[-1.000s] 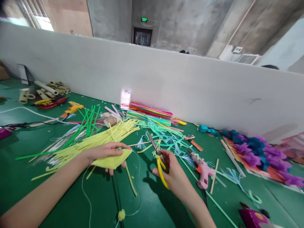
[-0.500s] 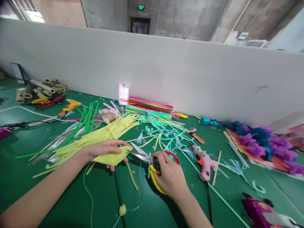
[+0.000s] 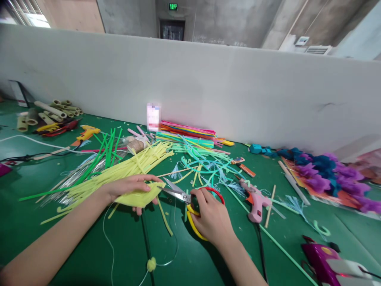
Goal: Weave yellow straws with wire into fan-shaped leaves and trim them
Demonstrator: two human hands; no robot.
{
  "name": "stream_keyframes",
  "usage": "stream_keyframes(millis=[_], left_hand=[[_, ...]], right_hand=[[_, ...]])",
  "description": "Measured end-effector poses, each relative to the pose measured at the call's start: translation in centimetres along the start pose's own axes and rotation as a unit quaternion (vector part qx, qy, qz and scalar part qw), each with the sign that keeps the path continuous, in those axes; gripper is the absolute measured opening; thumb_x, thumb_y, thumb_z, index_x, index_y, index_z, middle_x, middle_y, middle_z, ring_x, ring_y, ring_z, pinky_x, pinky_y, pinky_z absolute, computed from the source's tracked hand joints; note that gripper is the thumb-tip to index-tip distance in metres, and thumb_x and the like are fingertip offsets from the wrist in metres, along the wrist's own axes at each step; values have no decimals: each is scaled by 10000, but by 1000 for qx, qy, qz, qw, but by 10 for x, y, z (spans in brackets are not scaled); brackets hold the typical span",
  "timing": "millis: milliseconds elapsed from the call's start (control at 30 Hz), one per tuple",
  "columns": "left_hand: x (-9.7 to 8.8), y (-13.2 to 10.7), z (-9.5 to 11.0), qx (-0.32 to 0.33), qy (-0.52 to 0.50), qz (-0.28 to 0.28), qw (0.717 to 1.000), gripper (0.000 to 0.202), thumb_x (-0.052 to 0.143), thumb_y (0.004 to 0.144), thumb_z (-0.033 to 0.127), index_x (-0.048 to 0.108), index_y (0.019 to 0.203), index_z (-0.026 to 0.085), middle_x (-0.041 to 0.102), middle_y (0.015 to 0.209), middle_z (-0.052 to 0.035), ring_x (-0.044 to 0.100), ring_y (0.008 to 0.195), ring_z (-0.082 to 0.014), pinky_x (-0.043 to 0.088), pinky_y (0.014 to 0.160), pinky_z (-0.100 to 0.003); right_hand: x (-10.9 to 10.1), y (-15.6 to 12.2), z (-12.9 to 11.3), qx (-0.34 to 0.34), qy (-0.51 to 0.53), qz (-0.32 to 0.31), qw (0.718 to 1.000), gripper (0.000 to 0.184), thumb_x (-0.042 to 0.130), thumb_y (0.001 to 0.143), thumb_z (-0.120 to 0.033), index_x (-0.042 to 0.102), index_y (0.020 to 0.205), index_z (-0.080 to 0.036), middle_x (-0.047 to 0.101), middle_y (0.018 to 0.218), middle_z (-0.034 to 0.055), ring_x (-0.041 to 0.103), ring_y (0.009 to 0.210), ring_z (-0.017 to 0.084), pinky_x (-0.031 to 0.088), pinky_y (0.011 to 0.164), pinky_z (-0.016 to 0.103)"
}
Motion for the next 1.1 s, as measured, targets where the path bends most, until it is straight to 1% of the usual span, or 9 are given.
stream_keyframes(millis=[133,300,500,667,800,900,1100], left_hand=[[0,0,-2,-1,0,0,1000,517,564,847,322,391,1319,205,680,1055,-189,700,623,-213,515,513,-264],[-1,1,-4,0,-8,-9,1000,561,601,831,349,384,1329,212,685,1049,-188,705,637,-227,525,529,-273],[-1,1,-5,-3,-3,-10,1000,540,578,848,341,379,1338,230,683,1063,-185,708,631,-228,520,510,-262],[0,0,-3,0,-1,-12,1000,553,598,838,360,390,1334,233,688,1056,-182,707,623,-225,518,487,-246],[0,0,-3,-8,-4,-9,1000,567,597,838,352,377,1347,235,687,1058,-180,711,634,-233,533,508,-263],[-2,0,-2,-9,-3,-2,1000,582,594,838,336,366,1362,232,688,1047,-179,710,617,-233,540,517,-278],[-5,1,-3,-6,-9,-8,1000,585,600,837,338,361,1361,230,692,1033,-179,707,607,-223,526,473,-239]], right_hand=[[-1,-1,0,1,6,6,1000,390,541,727,-199,505,1115,-213,637,1100,92,644,891,231,499,640,287],[-4,0,0,3,13,23,1000,389,541,718,-199,518,1105,-209,651,1077,95,647,900,233,506,649,286],[-7,1,-1,8,15,30,999,369,529,731,-214,523,1100,-206,660,1063,90,658,882,229,512,625,285],[-8,-1,0,11,-20,49,999,367,532,738,-211,529,1105,-209,668,1052,82,660,882,234,499,597,277],[-9,-2,-2,10,-57,61,997,377,553,735,-206,548,1112,-204,673,1052,74,662,874,238,493,594,284],[-7,-1,-6,-8,-71,58,996,398,560,734,-192,562,1132,-194,680,1051,77,666,854,233,491,610,284],[-2,-4,-10,-62,-94,49,992,406,533,819,-214,547,1224,-192,674,1037,88,663,788,206,460,613,273]])
Point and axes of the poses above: each hand's wrist, its own y-axis towards the middle knuckle, its own x-axis out of the palm, z = x × y, the point moved 10 cm from there along y, towards the middle knuckle
